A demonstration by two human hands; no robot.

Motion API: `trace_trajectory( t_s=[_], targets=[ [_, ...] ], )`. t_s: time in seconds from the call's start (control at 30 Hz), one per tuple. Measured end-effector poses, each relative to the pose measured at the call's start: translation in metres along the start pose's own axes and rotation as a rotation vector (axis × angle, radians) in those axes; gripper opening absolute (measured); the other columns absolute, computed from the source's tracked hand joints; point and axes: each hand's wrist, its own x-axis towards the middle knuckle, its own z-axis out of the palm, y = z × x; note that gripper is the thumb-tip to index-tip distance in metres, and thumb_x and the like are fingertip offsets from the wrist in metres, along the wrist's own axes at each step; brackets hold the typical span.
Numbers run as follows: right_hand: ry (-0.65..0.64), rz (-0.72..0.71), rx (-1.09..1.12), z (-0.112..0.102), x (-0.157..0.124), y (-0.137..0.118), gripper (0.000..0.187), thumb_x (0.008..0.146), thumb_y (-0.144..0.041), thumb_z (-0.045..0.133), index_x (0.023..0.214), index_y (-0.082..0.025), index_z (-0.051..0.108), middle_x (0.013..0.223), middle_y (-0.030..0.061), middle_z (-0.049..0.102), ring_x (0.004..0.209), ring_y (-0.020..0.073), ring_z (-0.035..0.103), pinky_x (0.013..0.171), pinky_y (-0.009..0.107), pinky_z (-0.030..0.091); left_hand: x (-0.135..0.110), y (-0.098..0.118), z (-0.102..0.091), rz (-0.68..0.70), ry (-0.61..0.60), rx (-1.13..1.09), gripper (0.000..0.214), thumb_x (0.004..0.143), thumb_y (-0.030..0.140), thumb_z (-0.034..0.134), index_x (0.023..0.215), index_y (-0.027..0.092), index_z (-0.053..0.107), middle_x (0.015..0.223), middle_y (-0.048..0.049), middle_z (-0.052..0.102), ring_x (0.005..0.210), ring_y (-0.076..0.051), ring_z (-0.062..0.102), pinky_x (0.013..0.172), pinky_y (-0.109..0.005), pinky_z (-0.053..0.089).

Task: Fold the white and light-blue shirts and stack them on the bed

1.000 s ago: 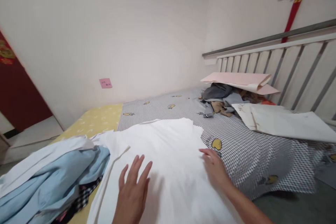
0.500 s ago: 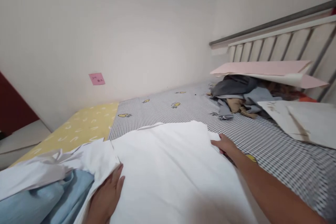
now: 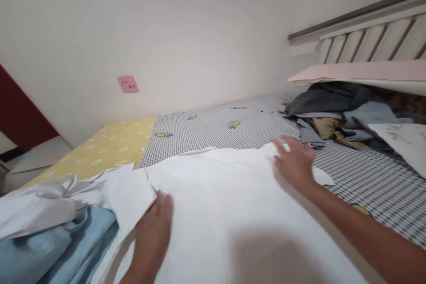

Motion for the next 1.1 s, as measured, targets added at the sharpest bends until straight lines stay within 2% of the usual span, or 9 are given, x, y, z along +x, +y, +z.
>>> trace_trajectory(
  t_s=[0.13,0.23,0.3,0.4,0.6,0.7,0.8,0.97,1.1],
  targets=[
    [-0.548,-0.536,0.171,0.029,-0.029,-0.081,0.048,0.098,-0.045,0.040,0.146,-0.047,0.045,0.161,-0.0014,0.037,0.149,0.0299,0.026,0.118,0.063,0.015,0.030,0.031,0.011,0.403,-0.180,-0.085,0.049,0.102,0.035,0.036,0.151,0.041,0.035,0.160,0.0011,0.038,0.149,-0.025,0.032,0.122,-0.053,0.023],
    [-0.779,-0.434,0.126,0.061,-0.020,-0.068,0.053,0.098,-0.059,0.030,0.150,-0.051,0.033,0.166,-0.0074,0.024,0.153,0.0317,0.016,0.118,0.067,0.010,0.064,-0.006,0.021,0.092,-0.313,-0.041,0.051,0.101,0.046,0.034,0.151,0.039,0.036,0.163,0.0000,0.030,0.152,-0.031,0.024,0.120,-0.061,0.021],
    [-0.750,-0.156,-0.007,0.082,0.002,-0.033,0.055,0.099,-0.060,0.025,0.152,-0.049,0.030,0.167,-0.0066,0.019,0.154,0.0335,0.013,0.118,0.069,0.008,0.084,-0.045,0.025,-0.130,-0.369,-0.011,0.055,0.101,0.050,0.028,0.154,0.035,0.032,0.166,-0.0005,0.023,0.154,-0.032,0.014,0.119,-0.063,0.021],
    [-0.691,0.015,-0.058,0.102,0.033,0.014,0.058,0.098,-0.062,0.023,0.153,-0.046,0.032,0.167,-0.0041,0.020,0.153,0.0357,0.015,0.117,0.070,0.011,0.104,-0.085,0.026,-0.317,-0.406,0.040,0.058,0.101,0.053,0.019,0.156,0.037,0.026,0.168,0.0017,0.017,0.155,-0.031,0.011,0.120,-0.062,0.018],
    [-0.374,0.071,-0.181,0.100,0.017,0.015,0.051,0.102,-0.041,0.029,0.150,-0.031,0.044,0.160,0.0078,0.039,0.148,0.0379,0.026,0.116,0.071,0.008,0.096,-0.067,0.021,-0.399,-0.370,0.062,0.060,0.102,0.043,0.018,0.156,0.020,0.028,0.166,-0.0113,0.021,0.153,-0.035,0.017,0.119,-0.064,0.017],
    [-0.284,-0.117,-0.174,0.080,-0.009,0.003,0.053,0.097,-0.014,0.030,0.141,-0.028,0.055,0.155,0.0065,0.047,0.149,0.0314,0.027,0.120,0.062,0.000,0.064,-0.044,0.007,-0.311,-0.285,0.098,0.057,0.101,0.029,0.023,0.152,0.007,0.035,0.161,-0.0226,0.028,0.151,-0.038,0.023,0.119,-0.065,0.016],
    [-0.357,-0.163,-0.128,0.050,-0.039,-0.002,0.056,0.091,-0.008,0.035,0.133,-0.032,0.063,0.144,0.0058,0.059,0.142,0.0323,0.039,0.118,0.066,0.009,0.010,-0.024,-0.016,-0.210,-0.306,0.089,0.054,0.099,0.028,0.032,0.151,0.014,0.040,0.161,-0.0191,0.032,0.149,-0.036,0.030,0.118,-0.060,0.025],
    [-0.450,-0.108,-0.106,-0.023,-0.123,0.010,0.054,0.096,-0.018,0.032,0.140,-0.038,0.055,0.151,0.0020,0.052,0.143,0.0323,0.039,0.114,0.068,0.018,-0.126,0.001,-0.051,-0.129,-0.354,0.055,0.053,0.100,0.038,0.032,0.153,0.030,0.034,0.162,-0.0030,0.031,0.152,-0.029,0.023,0.122,-0.058,0.021],
    [-0.452,-0.072,-0.048,-0.086,-0.217,0.025,0.051,0.100,-0.027,0.029,0.144,-0.040,0.049,0.157,-0.0001,0.044,0.148,0.0296,0.032,0.115,0.064,0.023,-0.236,0.033,-0.075,-0.159,-0.307,0.088,0.055,0.100,0.040,0.032,0.153,0.030,0.032,0.165,-0.0035,0.023,0.153,-0.032,0.019,0.119,-0.060,0.023]
  ],
)
